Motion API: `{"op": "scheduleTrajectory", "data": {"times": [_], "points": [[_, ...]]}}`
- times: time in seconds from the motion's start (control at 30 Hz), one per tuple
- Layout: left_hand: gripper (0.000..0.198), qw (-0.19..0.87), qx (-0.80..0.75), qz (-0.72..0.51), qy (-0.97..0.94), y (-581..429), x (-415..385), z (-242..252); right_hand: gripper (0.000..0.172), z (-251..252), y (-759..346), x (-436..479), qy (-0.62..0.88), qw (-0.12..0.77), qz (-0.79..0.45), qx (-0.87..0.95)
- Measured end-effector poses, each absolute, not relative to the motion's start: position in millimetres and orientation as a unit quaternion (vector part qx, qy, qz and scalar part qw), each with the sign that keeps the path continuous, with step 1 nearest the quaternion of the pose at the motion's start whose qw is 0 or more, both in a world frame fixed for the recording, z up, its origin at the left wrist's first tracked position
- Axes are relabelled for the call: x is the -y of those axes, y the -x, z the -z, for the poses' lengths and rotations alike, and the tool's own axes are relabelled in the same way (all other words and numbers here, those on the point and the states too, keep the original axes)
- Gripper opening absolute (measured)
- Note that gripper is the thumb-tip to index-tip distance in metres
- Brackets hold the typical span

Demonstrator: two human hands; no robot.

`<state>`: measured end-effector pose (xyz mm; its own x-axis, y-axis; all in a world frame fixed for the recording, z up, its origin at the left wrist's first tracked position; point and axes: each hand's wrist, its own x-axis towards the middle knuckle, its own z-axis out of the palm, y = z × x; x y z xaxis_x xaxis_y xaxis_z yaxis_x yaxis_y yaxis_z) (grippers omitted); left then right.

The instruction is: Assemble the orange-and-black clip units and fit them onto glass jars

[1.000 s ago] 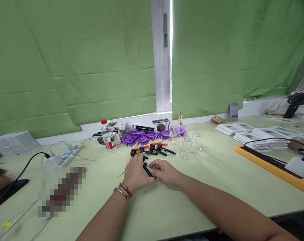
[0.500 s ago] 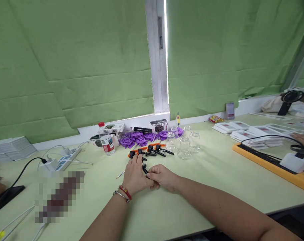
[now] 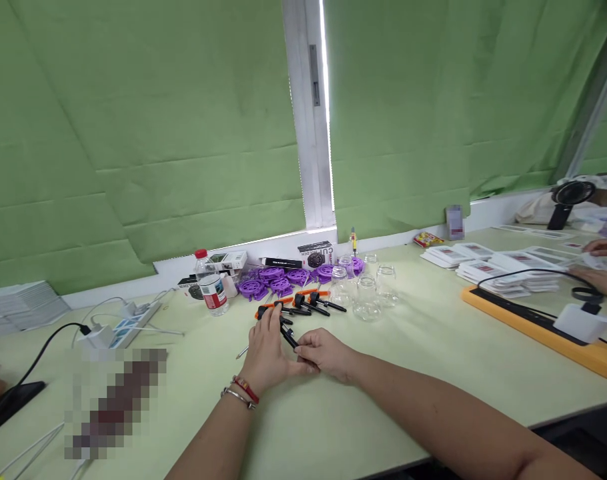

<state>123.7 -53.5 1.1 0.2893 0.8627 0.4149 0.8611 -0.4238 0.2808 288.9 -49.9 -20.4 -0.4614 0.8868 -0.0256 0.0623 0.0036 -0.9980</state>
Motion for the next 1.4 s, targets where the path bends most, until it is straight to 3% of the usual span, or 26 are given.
{"op": "scheduleTrajectory", "data": {"times": [0.1, 0.23, 0.37, 0.47, 0.93, 1.4], "points": [[0.099, -0.027, -0.506, -0.363, -0.782, -117.6, 52.1, -7.1, 0.019, 20.2, -296.2, 42.9, 0.403, 0.392, -0.495, 0.663], [0.048, 0.028, -0.55, -0.533, -0.643, -102.9, 43.9, -12.1, 0.021, 13.4, -304.6, 34.2, 0.439, 0.401, -0.221, 0.773], [0.047, 0.181, -0.596, -0.579, -0.526, -85.8, 26.7, -3.6, 0.025, 10.8, -289.8, 22.1, 0.441, 0.285, -0.031, 0.85], [0.045, 0.169, -0.641, -0.569, -0.486, -72.5, 10.7, 7.2, 0.025, 11.9, -262.6, 10.1, 0.418, 0.199, 0.039, 0.885], [0.012, 0.112, -0.752, -0.477, -0.44, -41.6, -24.5, 40.4, 0.022, 29.7, -199.8, -23.7, 0.47, 0.148, 0.04, 0.869], [0.023, 0.091, -0.766, -0.419, -0.479, -44.0, -24.4, 39.0, 0.031, 22.4, -208.5, -16.4, 0.489, 0.16, 0.019, 0.857]]}}
